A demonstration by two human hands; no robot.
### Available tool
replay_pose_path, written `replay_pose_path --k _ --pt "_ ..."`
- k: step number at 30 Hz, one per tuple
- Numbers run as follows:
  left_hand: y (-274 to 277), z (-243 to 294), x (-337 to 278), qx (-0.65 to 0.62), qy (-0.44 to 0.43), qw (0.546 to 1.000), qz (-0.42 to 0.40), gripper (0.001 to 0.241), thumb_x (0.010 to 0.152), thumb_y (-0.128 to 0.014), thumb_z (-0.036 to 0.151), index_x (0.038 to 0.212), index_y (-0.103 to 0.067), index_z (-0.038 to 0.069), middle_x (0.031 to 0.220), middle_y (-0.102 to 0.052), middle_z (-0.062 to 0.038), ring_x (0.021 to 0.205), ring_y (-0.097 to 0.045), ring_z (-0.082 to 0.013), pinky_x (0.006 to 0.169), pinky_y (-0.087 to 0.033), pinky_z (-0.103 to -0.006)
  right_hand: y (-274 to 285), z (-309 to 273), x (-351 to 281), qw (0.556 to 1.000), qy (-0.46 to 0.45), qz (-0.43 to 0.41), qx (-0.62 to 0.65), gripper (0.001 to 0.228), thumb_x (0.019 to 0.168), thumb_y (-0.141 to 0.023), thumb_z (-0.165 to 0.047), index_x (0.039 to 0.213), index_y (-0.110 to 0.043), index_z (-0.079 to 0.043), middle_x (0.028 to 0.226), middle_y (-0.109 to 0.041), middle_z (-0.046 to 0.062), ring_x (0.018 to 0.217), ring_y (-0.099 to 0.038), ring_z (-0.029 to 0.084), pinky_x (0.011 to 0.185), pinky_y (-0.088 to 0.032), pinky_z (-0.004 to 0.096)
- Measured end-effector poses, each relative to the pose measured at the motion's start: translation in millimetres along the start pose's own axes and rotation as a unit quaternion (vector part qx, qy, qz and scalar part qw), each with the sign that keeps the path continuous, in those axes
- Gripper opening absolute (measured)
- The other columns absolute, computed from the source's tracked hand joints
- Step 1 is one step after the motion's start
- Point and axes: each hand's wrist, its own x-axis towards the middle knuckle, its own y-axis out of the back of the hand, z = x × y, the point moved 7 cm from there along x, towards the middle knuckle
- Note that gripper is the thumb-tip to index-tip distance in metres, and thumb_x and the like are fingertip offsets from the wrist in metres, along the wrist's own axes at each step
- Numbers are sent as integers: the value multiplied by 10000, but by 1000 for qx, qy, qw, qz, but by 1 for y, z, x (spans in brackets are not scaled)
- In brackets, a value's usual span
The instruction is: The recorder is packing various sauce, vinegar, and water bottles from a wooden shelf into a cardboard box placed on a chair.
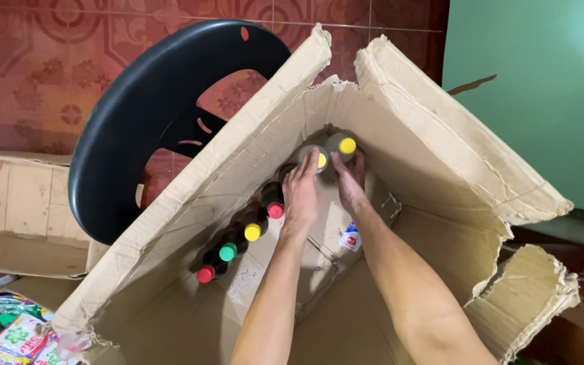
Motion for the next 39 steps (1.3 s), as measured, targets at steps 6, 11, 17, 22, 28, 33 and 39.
replay_pose_path --k 6,11,17,22,28,33,39 --pt "14 13 -4 8 18 998 -52 844 776 -600 -111 1554 -372 124 1551 -447 -149 1395 -448 -353 1142 -325 -547 -2 11 17 998 -34 -52 -8 789 944 -731 -347 1552 -252 -196 1557 -478 23 1439 -399 176 1144 -318 354" --pt "13 -3 -12 -34 17 999 -36 854 799 -556 -152 1579 -340 120 1605 -395 -155 1498 -331 -345 1182 -230 -586 -15 -26 -37 983 -167 5 -70 909 859 -717 -420 1557 -154 -272 1567 -403 41 1414 -381 219 1092 -298 494" --pt "63 20 -58 -180 16 982 53 634 925 -536 -52 1536 -449 93 1548 -483 -175 1432 -478 -352 1156 -397 -432 26 23 -55 985 -167 35 -31 751 1007 -614 -571 1520 -345 -92 1515 -345 328 1302 -279 505 970 -261 656" --pt "63 15 -136 -231 82 969 -25 489 976 -580 97 1463 -534 100 1441 -611 -152 1278 -648 -283 1040 -498 -339 3 -27 -170 981 -166 95 32 766 946 -483 -633 1529 -300 -172 1497 -415 61 1300 -458 340 985 -427 594" --pt "93 -1 -225 -360 209 907 -61 452 985 -613 190 1425 -600 86 1381 -676 -87 1174 -655 -183 993 -512 -326 -44 -66 -317 981 -182 70 17 673 927 -666 -383 1486 -407 -112 1435 -527 187 1265 -519 350 990 -470 497" --pt "124 36 -274 -635 164 744 -126 477 1063 -542 203 1497 -499 10 1381 -613 -108 1225 -598 -182 1023 -497 -330 -72 -164 -444 977 176 -9 -118 501 935 -685 -237 1359 -506 -40 1338 -627 105 1219 -623 233 1032 -500 393" --pt "175 134 -334 -669 84 712 -197 509 1039 -478 123 1536 -420 25 1455 -558 -110 1279 -573 -206 1081 -472 -366 -45 -214 -572 956 289 1 -52 403 960 -683 -122 1326 -552 -18 1258 -663 117 1198 -633 205 1014 -520 336"
